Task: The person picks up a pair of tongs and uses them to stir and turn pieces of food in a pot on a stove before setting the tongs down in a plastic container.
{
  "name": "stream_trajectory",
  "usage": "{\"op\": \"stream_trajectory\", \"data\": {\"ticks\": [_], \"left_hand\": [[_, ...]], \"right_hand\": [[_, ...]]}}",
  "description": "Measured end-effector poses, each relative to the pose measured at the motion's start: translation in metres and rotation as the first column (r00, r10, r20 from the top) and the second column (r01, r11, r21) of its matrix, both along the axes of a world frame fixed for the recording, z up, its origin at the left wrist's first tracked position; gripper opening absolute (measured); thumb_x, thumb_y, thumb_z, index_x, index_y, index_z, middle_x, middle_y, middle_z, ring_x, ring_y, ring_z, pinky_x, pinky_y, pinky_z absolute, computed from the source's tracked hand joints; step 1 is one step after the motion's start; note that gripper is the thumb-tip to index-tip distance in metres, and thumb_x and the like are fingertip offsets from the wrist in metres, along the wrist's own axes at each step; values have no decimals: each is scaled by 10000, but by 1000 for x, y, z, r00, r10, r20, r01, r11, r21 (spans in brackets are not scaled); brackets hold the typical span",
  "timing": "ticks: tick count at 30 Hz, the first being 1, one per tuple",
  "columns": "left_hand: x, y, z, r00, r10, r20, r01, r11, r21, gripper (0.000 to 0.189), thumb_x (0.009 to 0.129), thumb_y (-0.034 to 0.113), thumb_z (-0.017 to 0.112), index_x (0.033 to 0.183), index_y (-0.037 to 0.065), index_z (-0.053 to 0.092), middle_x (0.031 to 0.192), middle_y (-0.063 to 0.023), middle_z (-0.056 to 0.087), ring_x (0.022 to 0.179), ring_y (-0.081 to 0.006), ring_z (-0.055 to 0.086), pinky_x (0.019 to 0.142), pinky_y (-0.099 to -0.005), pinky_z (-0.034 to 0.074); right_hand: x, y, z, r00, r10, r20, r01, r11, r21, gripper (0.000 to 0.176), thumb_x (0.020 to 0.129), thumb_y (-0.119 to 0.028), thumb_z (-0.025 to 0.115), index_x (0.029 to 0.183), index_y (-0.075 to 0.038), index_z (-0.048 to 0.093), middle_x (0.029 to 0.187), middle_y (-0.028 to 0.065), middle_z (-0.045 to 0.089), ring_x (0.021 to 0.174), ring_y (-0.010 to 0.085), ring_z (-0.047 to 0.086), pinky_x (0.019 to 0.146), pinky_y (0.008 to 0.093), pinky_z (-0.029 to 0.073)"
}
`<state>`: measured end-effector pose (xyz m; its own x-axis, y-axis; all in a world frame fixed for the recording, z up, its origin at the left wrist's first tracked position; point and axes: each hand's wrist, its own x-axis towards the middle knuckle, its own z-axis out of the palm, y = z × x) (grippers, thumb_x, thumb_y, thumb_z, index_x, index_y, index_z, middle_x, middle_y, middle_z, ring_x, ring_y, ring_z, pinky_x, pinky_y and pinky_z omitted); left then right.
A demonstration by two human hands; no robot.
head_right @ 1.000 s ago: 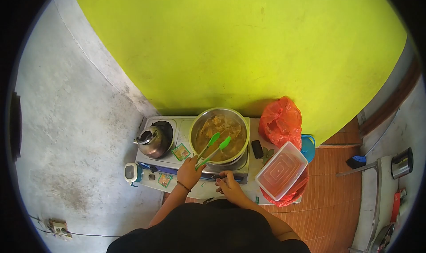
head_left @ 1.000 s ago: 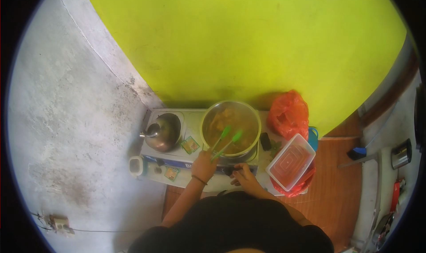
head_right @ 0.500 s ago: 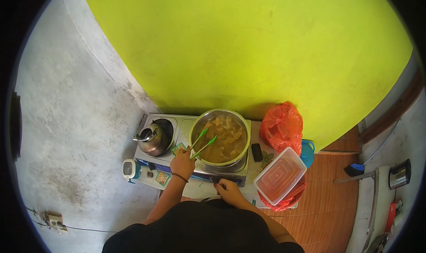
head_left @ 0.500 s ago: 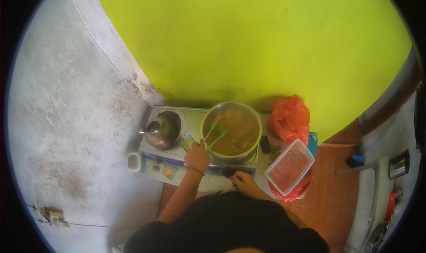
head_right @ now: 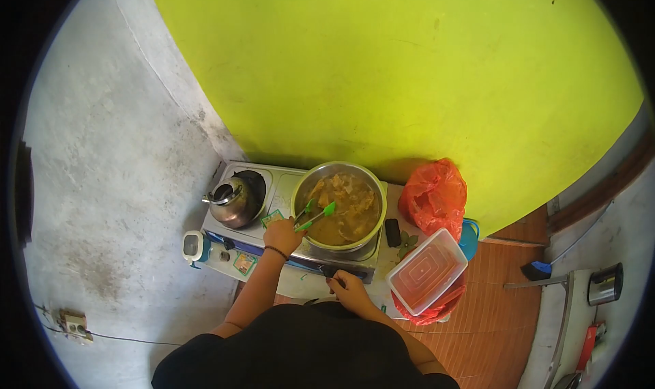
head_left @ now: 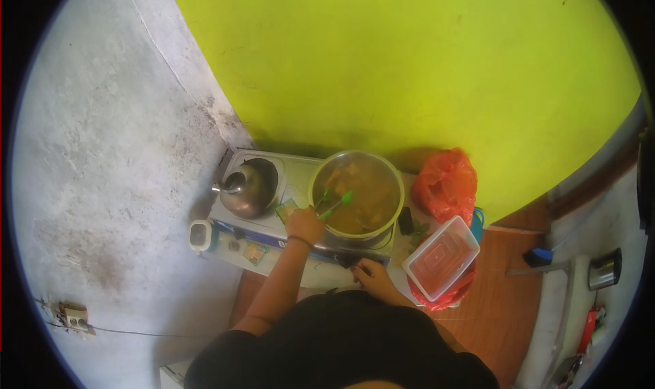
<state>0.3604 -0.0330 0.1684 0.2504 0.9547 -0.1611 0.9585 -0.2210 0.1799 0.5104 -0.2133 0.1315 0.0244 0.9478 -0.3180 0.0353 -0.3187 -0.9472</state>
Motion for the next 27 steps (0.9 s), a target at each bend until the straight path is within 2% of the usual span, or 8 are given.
{"op": "stream_trajectory", "data": {"ticks": [3, 6, 9, 15, 18, 21, 27], "left_hand": [[8, -4, -4, 998, 38, 50, -37, 999, -28, 334, 812, 365, 679, 916, 48, 677, 918, -170, 685, 894, -340, 664, 758, -423, 534], [8, -10, -7, 999, 8, 51, -8, 1000, 0, 315, 808, 347, 673, 943, 62, 676, 913, -149, 684, 887, -343, 661, 743, -430, 532], [4, -21, -2, 991, 27, 132, -31, 999, 33, 286, 811, 317, 659, 976, 84, 668, 913, -155, 673, 870, -346, 657, 729, -439, 525], [-6, -38, 1, 966, 3, 259, -34, 993, 113, 342, 827, 255, 627, 1140, 120, 645, 982, -134, 660, 892, -331, 649, 750, -432, 513], [-12, -41, -2, 948, -2, 317, -48, 987, 151, 425, 761, 271, 731, 1158, 136, 667, 1025, -148, 675, 949, -307, 647, 778, -408, 521], [-19, -43, -7, 931, -61, 360, -15, 979, 205, 389, 804, 256, 652, 1175, 142, 647, 1014, -119, 655, 901, -322, 644, 772, -415, 514], [-20, -42, -3, 952, -34, 304, -29, 979, 200, 412, 786, 265, 669, 1179, 147, 646, 1028, -127, 651, 911, -316, 646, 775, -409, 518]], "right_hand": [[0, 1, 2, 1000, 21, 3, -21, 1000, -6, 278, 924, -279, 612, 805, -32, 568, 683, 28, 589, 605, 88, 526, 563, 257, 442], [1, 1, -1, 1000, 15, -14, -15, 1000, 3, 278, 922, -278, 615, 804, -31, 568, 681, 27, 587, 604, 87, 529, 564, 255, 445], [3, 0, 1, 1000, 7, -17, -6, 1000, 3, 280, 920, -279, 619, 805, -29, 568, 681, 28, 588, 598, 87, 533, 559, 253, 445], [1, 2, -3, 1000, 6, -21, -6, 1000, 17, 282, 916, -284, 626, 807, -29, 571, 676, 28, 586, 585, 88, 536, 551, 254, 445], [0, 2, -3, 1000, 3, -27, -4, 1000, -5, 284, 916, -284, 626, 804, -29, 570, 673, 26, 583, 586, 88, 535, 553, 256, 446], [1, 3, -7, 1000, 11, -15, -11, 1000, -2, 285, 915, -285, 626, 805, -29, 569, 674, 24, 582, 586, 88, 534, 554, 256, 445], [1, 3, -8, 1000, 17, -22, -17, 1000, 12, 285, 914, -286, 629, 804, -30, 571, 673, 19, 577, 587, 85, 533, 552, 255, 441]]}}
